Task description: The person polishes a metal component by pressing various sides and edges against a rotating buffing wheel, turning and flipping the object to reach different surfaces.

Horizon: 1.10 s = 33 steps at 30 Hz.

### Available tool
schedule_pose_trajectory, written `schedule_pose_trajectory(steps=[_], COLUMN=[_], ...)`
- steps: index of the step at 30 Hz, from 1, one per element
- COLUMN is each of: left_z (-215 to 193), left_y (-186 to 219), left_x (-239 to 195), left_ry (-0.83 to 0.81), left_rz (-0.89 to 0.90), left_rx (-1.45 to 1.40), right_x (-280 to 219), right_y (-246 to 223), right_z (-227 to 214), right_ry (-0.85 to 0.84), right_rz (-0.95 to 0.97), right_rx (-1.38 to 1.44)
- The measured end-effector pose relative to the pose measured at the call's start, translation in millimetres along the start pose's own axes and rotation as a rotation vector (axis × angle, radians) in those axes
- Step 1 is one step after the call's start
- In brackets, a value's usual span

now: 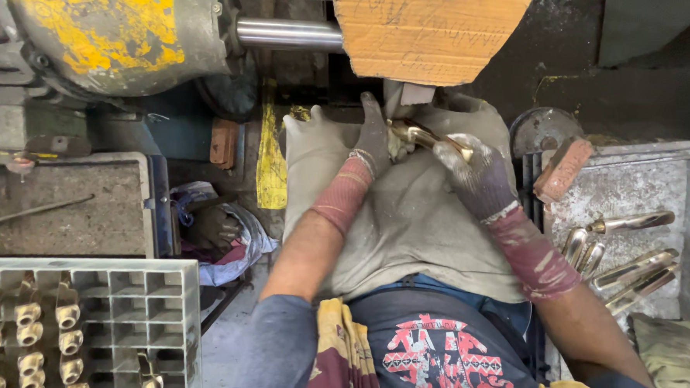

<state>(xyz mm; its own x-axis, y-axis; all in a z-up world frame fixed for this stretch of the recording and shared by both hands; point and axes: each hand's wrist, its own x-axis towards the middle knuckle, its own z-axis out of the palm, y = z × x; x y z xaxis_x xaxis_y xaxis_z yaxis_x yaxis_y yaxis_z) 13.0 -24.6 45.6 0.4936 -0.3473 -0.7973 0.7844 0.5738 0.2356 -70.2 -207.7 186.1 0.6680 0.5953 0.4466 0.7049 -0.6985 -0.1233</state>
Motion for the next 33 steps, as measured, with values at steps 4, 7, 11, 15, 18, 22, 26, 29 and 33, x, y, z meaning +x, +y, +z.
schedule_pose_trajectory(steps=[4, 7, 11, 15, 18, 22, 26, 29, 33], left_z=[-17.5, -22.5, -23.6, -23.7, -28.4, -19.0, -12.7, -12.8, -15.1], left_y=[-17.9, -27.4, -31.2, -29.1, -26.5, -19.5, -22.2, -25.0, -21.9], left_x=[28.6, 49.9, 51.9, 59.4, 61.2, 47.0, 30.9, 29.0, 40.7], left_ry=[-0.185, -0.273, -0.238, -0.242, -0.218, -0.137, -0.077, -0.055, -0.035], left_rz=[0.157, 0.187, 0.191, 0.206, 0.255, 0.168, 0.196, 0.221, 0.203], left_rx=[-0.004, -0.129, -0.273, -0.401, -0.261, -0.344, -0.231, -0.163, -0.230], right_x=[13.6, 22.0, 30.8, 37.2, 40.7, 38.1, 20.8, 8.8, 6.8], right_y=[-12.6, -16.6, -20.2, -16.7, -15.3, -16.6, -25.2, -15.8, -15.0], right_z=[3.3, 1.2, 5.2, 11.7, 14.6, 15.4, 14.8, 21.3, 32.8], right_ry=[-0.122, -0.146, -0.178, -0.192, -0.223, -0.136, -0.095, 0.016, -0.012], right_rz=[0.667, 0.756, 0.904, 0.888, 0.779, 0.634, 0.830, 0.192, 0.249], right_rx=[0.454, 0.529, 0.648, 0.657, 0.603, 0.514, 0.596, 0.248, 0.298])
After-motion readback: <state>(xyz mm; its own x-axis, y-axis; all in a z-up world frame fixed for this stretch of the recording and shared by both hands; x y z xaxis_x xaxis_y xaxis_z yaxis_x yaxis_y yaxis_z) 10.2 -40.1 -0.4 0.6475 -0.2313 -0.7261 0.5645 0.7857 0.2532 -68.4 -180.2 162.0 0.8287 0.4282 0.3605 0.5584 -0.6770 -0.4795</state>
